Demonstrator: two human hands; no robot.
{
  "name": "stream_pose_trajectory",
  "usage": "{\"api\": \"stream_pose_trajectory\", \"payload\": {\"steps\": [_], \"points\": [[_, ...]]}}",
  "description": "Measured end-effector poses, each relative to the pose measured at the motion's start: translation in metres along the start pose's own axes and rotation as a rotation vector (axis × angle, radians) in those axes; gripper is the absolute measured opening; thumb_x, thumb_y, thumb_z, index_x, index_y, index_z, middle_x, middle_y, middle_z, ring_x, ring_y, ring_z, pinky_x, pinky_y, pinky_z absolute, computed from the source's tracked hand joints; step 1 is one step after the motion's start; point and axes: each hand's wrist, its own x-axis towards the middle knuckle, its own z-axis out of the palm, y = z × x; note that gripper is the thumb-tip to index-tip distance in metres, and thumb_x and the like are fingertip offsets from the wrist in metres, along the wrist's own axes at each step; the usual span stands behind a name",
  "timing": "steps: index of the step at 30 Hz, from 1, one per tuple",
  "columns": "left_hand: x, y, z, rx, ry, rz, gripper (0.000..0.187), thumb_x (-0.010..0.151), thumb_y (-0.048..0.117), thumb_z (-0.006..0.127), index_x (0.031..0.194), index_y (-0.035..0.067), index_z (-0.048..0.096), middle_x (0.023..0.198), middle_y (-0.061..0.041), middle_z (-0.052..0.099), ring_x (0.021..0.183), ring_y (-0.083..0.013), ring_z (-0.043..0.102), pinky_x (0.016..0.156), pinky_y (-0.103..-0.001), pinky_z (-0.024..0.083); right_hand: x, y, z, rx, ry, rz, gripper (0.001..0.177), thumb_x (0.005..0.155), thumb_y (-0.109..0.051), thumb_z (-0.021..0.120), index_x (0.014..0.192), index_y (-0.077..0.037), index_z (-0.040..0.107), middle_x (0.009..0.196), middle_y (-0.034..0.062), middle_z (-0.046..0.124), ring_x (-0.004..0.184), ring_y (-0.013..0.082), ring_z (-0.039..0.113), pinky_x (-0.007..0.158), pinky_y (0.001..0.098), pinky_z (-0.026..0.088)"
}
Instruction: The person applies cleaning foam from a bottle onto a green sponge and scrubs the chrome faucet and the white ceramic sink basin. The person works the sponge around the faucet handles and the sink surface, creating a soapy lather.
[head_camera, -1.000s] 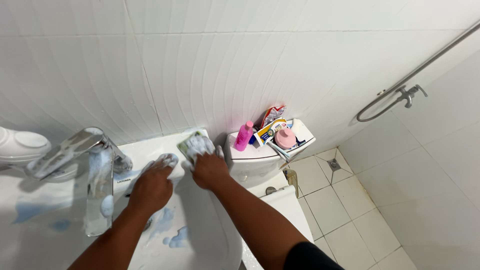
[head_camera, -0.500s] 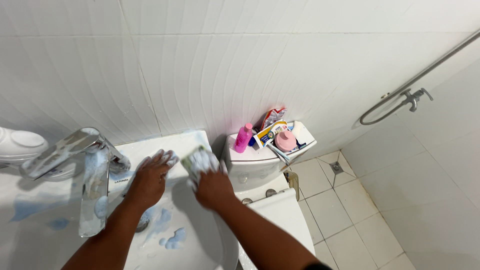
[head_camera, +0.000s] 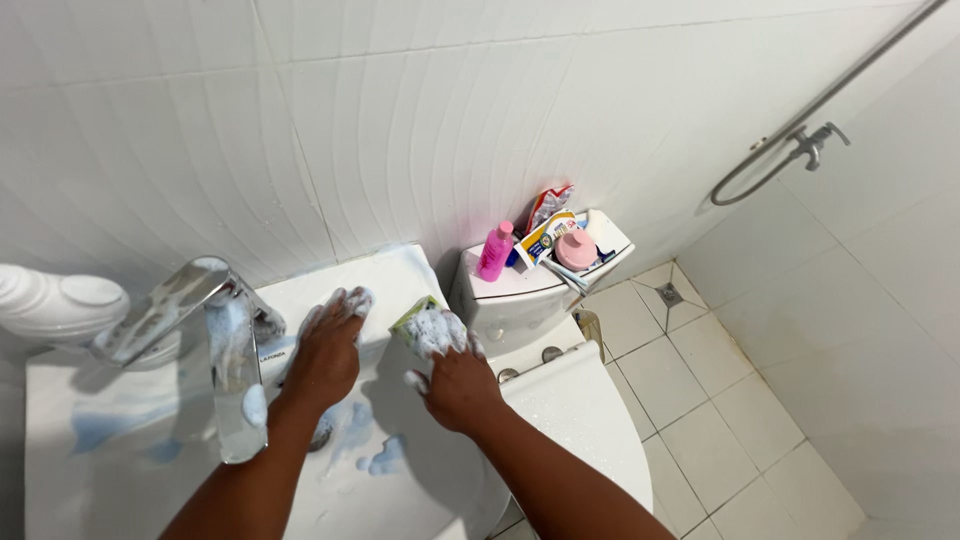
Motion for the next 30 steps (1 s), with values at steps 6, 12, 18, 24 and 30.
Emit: {"api": "stream_pose_trajectory", "payload": {"steps": [6,12,18,24,30], "points": [[-0.005,-0.009,0.01,0.106,0.002,-0.055,0.05,0.093,0.006,0.046,0.142,0.0,0.05,0.156,-0.021,0.043,0.151,-0.0391,0.033,0.125,-0.052,0.024,0.062,-0.003,-0.012,-0.023,-0.094,0.055,0.061,0.097,-0.05,0.052,0.134,-0.001,0.055,0.128,0.0233,0.063,0.121,0.0397,0.06,0.113,0.0553,0.036],[-0.005,-0.001,0.004,0.169,-0.03,-0.074,0.056,0.095,0.011,0.044,0.15,0.003,0.04,0.164,-0.015,0.031,0.152,-0.0351,0.024,0.121,-0.054,0.019,0.081,-0.004,-0.011,-0.065,-0.041,0.0,0.057,0.099,-0.047,0.053,0.133,-0.001,0.057,0.126,0.0225,0.065,0.123,0.0399,0.059,0.117,0.0579,0.031],[0.004,0.005,-0.004,0.141,-0.108,-0.111,0.057,0.097,0.013,0.044,0.153,0.005,0.037,0.165,-0.013,0.028,0.153,-0.0342,0.02,0.122,-0.054,0.016,0.017,0.001,-0.012,-0.07,-0.085,0.0,0.057,0.106,-0.05,0.042,0.135,-0.003,0.056,0.126,0.0254,0.064,0.128,0.0389,0.056,0.123,0.0601,0.017],[-0.009,-0.009,-0.005,0.188,-0.037,-0.065,0.051,0.098,0.015,0.049,0.146,-0.001,0.046,0.157,-0.019,0.04,0.149,-0.0358,0.029,0.12,-0.05,0.025,0.063,-0.025,-0.033,-0.031,-0.097,0.175,0.055,0.102,-0.045,0.043,0.137,-0.005,0.055,0.128,0.0198,0.065,0.125,0.0378,0.058,0.123,0.0624,0.015],[-0.045,-0.06,0.028,0.279,0.259,0.021,0.032,0.085,0.003,0.067,0.116,-0.001,0.07,0.131,-0.018,0.068,0.13,-0.0329,0.06,0.112,-0.044,0.046,0.075,-0.044,-0.006,-0.092,-0.12,-0.027,0.055,0.102,-0.046,0.045,0.134,-0.004,0.058,0.129,0.0211,0.064,0.129,0.0442,0.053,0.119,0.0633,0.017]]}}
